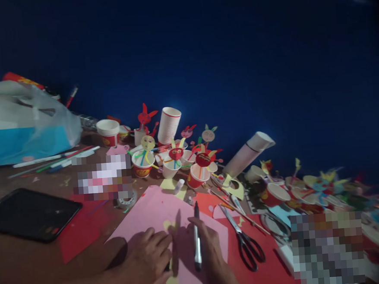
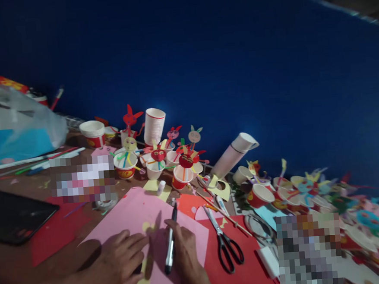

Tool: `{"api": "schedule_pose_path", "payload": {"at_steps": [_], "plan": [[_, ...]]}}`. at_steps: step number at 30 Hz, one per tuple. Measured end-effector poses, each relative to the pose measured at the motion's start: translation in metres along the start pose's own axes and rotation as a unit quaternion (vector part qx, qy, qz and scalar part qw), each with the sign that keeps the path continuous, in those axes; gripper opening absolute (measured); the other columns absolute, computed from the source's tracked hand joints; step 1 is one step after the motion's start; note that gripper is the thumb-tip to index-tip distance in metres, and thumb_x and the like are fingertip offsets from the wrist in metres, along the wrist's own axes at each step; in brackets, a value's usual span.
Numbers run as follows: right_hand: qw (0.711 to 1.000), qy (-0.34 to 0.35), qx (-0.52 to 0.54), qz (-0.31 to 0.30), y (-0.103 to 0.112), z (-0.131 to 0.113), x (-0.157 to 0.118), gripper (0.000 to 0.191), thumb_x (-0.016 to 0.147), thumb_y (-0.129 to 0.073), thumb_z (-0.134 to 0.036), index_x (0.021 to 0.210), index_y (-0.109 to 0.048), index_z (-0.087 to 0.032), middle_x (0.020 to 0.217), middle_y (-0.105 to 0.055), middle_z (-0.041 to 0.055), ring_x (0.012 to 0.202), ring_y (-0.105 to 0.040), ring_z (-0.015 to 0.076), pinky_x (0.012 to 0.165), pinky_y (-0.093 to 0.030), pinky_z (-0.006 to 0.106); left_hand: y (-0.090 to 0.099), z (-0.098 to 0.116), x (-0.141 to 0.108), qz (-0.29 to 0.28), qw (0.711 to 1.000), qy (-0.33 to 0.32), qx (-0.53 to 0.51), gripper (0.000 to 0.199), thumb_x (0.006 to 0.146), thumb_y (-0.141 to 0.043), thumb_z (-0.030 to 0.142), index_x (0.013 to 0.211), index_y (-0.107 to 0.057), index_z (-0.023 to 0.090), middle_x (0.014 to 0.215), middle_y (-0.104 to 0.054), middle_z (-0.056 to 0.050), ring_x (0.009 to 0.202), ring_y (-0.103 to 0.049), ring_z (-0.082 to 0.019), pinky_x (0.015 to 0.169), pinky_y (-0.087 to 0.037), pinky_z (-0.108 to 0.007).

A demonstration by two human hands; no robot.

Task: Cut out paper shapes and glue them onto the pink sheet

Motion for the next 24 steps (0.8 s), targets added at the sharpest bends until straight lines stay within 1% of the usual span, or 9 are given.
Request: {"api": "schedule_pose_path", "payload": {"at_steps": [2, 4, 8, 10, 12, 14, 18, 20, 24], "plan": [[1.0, 0.003, 0.028, -0.01, 0.001, 0.004, -0.001, 0.031, 0.083, -0.051, -0.025, 0.113, -0.055, -0.022, 0.063, -0.064, -0.0012, 0.05, -0.059, 0.0135, 0.049, -0.048, 0.023, -0.002, 0.002, 0.0, -0.038, 0.999, -0.006, 0.0, 0.037, 0.089, -0.038, 0.047, 0.095, -0.061, 0.018, 0.112, -0.061, -0.009, 0.103, -0.052, -0.023, 0.09, -0.027, -0.04], [0.999, 0.001, 0.051, -0.019, 0.004, 0.007, -0.002, 0.033, 0.085, -0.048, -0.026, 0.118, -0.052, -0.02, 0.065, -0.064, -0.0009, 0.051, -0.06, 0.013, 0.05, -0.049, 0.022, -0.004, 0.002, 0.0, -0.053, 0.999, -0.001, 0.005, 0.039, 0.09, -0.036, 0.047, 0.095, -0.06, 0.017, 0.111, -0.061, -0.01, 0.105, -0.051, -0.024, 0.089, -0.027, -0.042], [0.995, -0.033, 0.086, 0.031, 0.017, 0.007, -0.001, 0.035, 0.087, -0.046, -0.036, 0.115, -0.056, -0.017, 0.071, -0.065, 0.0027, 0.06, -0.063, 0.0164, 0.054, -0.051, 0.026, -0.005, 0.002, -0.001, -0.04, 0.999, -0.004, 0.002, 0.039, 0.089, -0.038, 0.048, 0.094, -0.059, 0.015, 0.111, -0.06, -0.01, 0.106, -0.049, -0.025, 0.091, -0.025, -0.042], [0.993, -0.028, 0.106, 0.044, 0.019, 0.0, 0.0, 0.031, 0.087, -0.047, -0.034, 0.112, -0.058, -0.02, 0.076, -0.064, 0.0037, 0.066, -0.064, 0.0176, 0.056, -0.052, 0.027, -0.004, 0.003, -0.001, -0.03, 1.0, -0.008, 0.002, 0.04, 0.089, -0.038, 0.048, 0.094, -0.059, 0.015, 0.111, -0.061, -0.01, 0.105, -0.049, -0.024, 0.091, -0.024, -0.041], [0.992, -0.008, 0.121, 0.021, 0.015, -0.008, 0.003, 0.028, 0.087, -0.049, -0.029, 0.112, -0.058, -0.021, 0.083, -0.064, 0.0053, 0.073, -0.064, 0.0188, 0.06, -0.052, 0.028, -0.004, 0.002, 0.0, -0.026, 1.0, -0.009, -0.001, 0.039, 0.089, -0.038, 0.047, 0.094, -0.059, 0.015, 0.107, -0.061, -0.01, 0.105, -0.048, -0.025, 0.091, -0.024, -0.042], [0.993, 0.016, 0.115, -0.021, 0.008, -0.014, 0.004, 0.028, 0.086, -0.049, -0.024, 0.113, -0.057, -0.023, 0.089, -0.063, 0.0065, 0.08, -0.065, 0.019, 0.064, -0.053, 0.027, -0.004, 0.001, 0.001, -0.028, 1.0, -0.003, -0.004, 0.038, 0.088, -0.039, 0.047, 0.09, -0.058, 0.015, 0.102, -0.062, -0.009, 0.102, -0.049, -0.025, 0.089, -0.024, -0.042], [0.989, 0.059, 0.069, -0.113, -0.009, -0.024, 0.0, 0.037, 0.085, -0.047, -0.016, 0.121, -0.05, -0.026, 0.101, -0.059, 0.0077, 0.085, -0.067, 0.0175, 0.064, -0.056, 0.024, -0.005, -0.001, 0.003, -0.04, 0.999, 0.007, -0.014, 0.038, 0.088, -0.039, 0.049, 0.085, -0.058, 0.015, 0.091, -0.062, -0.007, 0.094, -0.049, -0.025, 0.085, -0.026, -0.042], [0.988, 0.059, 0.056, -0.134, -0.014, -0.027, -0.002, 0.042, 0.082, -0.05, -0.016, 0.123, -0.046, -0.024, 0.104, -0.058, 0.0088, 0.083, -0.067, 0.0181, 0.062, -0.057, 0.025, -0.004, -0.001, 0.003, -0.046, 0.999, 0.004, -0.024, 0.038, 0.088, -0.04, 0.048, 0.087, -0.058, 0.015, 0.091, -0.062, -0.007, 0.095, -0.048, -0.024, 0.086, -0.026, -0.042], [0.989, 0.048, 0.025, -0.135, -0.019, -0.031, -0.001, 0.044, 0.079, -0.053, -0.018, 0.122, -0.044, -0.022, 0.103, -0.058, 0.0105, 0.074, -0.068, 0.0185, 0.056, -0.058, 0.027, -0.001, -0.001, 0.003, -0.054, 0.998, 0.003, -0.04, 0.039, 0.089, -0.037, 0.047, 0.093, -0.06, 0.016, 0.098, -0.061, -0.008, 0.099, -0.047, -0.024, 0.088, -0.027, -0.041]]}}
Point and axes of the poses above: each hand's wrist, its own x-axis towards the middle knuckle, its own y-axis out of the back of the hand, z = x × y, the point moved 7 cm from there along x, towards the middle knuckle
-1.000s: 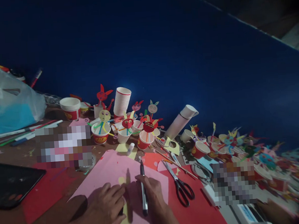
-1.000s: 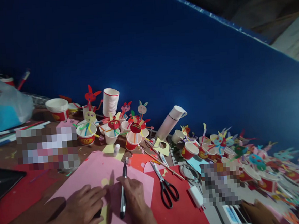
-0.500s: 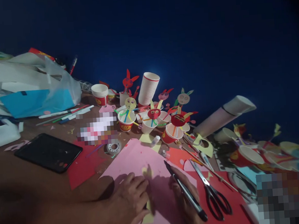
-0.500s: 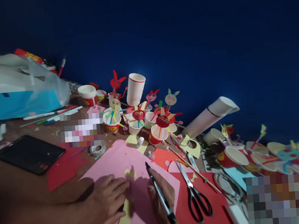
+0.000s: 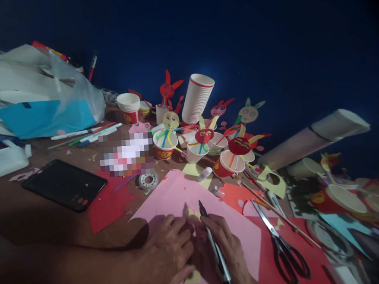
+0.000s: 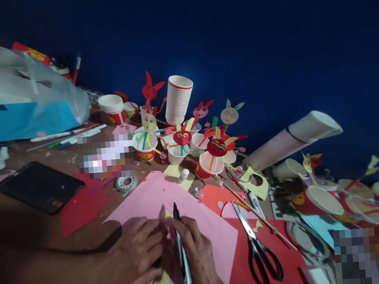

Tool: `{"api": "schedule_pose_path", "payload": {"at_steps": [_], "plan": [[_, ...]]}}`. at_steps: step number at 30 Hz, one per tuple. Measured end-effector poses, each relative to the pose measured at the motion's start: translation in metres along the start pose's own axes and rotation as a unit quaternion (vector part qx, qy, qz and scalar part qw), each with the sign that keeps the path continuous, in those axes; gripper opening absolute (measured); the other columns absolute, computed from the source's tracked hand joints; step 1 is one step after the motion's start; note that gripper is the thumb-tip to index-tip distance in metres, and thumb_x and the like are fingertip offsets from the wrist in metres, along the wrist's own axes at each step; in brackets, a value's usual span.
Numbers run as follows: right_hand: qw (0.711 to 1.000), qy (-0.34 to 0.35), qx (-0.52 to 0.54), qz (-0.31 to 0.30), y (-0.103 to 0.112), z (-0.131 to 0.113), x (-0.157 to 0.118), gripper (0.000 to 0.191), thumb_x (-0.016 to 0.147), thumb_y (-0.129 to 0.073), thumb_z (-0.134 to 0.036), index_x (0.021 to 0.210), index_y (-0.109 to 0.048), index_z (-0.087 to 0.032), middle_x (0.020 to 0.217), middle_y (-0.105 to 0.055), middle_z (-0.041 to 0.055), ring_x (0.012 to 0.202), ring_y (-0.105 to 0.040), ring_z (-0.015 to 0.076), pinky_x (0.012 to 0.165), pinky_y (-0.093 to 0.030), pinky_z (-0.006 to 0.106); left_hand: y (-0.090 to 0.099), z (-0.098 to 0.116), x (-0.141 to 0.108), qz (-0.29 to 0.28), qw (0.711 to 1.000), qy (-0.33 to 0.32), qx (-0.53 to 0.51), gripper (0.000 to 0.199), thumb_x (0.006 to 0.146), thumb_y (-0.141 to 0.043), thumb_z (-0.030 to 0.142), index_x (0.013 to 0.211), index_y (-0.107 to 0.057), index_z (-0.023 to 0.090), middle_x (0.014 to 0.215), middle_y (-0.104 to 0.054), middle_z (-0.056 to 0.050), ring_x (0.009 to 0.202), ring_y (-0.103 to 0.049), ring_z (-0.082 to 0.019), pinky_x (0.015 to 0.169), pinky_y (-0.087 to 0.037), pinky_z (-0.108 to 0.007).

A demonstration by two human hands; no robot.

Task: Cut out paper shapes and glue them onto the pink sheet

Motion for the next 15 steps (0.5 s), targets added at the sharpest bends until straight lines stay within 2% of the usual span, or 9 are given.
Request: {"api": "schedule_pose_path", "payload": {"at_steps": [4, 8, 10, 13, 15], "plan": [[1.0, -0.025, 0.007, 0.002, -0.002, 0.003, 0.002, 0.039, 0.078, -0.055, -0.019, 0.117, -0.049, -0.022, 0.098, -0.062, 0.0084, 0.077, -0.068, 0.0189, 0.058, -0.057, 0.026, 0.0, 0.0, -0.001, 0.015, 1.0, 0.001, 0.01, 0.039, 0.09, -0.037, 0.047, 0.091, -0.06, 0.016, 0.097, -0.061, -0.008, 0.101, -0.047, -0.026, 0.09, -0.025, -0.044], [0.99, -0.081, 0.103, 0.06, 0.012, 0.017, 0.0, 0.026, 0.082, -0.053, -0.017, 0.107, -0.056, -0.024, 0.086, -0.066, 0.0033, 0.074, -0.067, 0.0163, 0.063, -0.056, 0.023, -0.001, 0.001, -0.001, 0.016, 0.999, 0.003, 0.035, 0.04, 0.089, -0.037, 0.048, 0.09, -0.06, 0.015, 0.1, -0.061, -0.009, 0.101, -0.046, -0.028, 0.09, -0.022, -0.047], [0.977, -0.114, 0.159, 0.09, 0.023, 0.021, 0.001, 0.021, 0.083, -0.054, -0.018, 0.103, -0.058, -0.024, 0.08, -0.067, 0.0016, 0.071, -0.067, 0.0154, 0.061, -0.055, 0.022, 0.0, 0.001, -0.001, 0.009, 0.999, 0.004, 0.037, 0.041, 0.089, -0.037, 0.049, 0.091, -0.06, 0.015, 0.098, -0.061, -0.009, 0.101, -0.047, -0.028, 0.09, -0.022, -0.047], [0.947, -0.218, 0.221, 0.088, 0.032, 0.023, 0.005, 0.014, 0.084, -0.055, -0.026, 0.095, -0.062, -0.022, 0.072, -0.066, 0.0008, 0.067, -0.065, 0.0152, 0.06, -0.054, 0.023, 0.002, 0.003, -0.001, 0.006, 0.999, 0.002, 0.038, 0.041, 0.091, -0.034, 0.046, 0.098, -0.059, 0.015, 0.1, -0.061, -0.009, 0.104, -0.046, -0.028, 0.093, -0.02, -0.048], [0.928, -0.262, 0.249, 0.089, 0.034, 0.02, 0.011, 0.014, 0.083, -0.055, -0.03, 0.09, -0.064, -0.021, 0.066, -0.065, 0.0, 0.063, -0.063, 0.0149, 0.06, -0.053, 0.024, 0.004, 0.004, -0.002, 0.014, 0.999, 0.001, 0.042, 0.038, 0.091, -0.033, 0.044, 0.099, -0.06, 0.017, 0.101, -0.062, -0.008, 0.106, -0.046, -0.028, 0.095, -0.018, -0.049]]}}
Point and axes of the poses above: each hand's wrist, its own x-axis towards the middle knuckle, its own y-axis out of the back of the hand, z = x × y, the point moved 7 cm from there along x, towards the middle knuckle
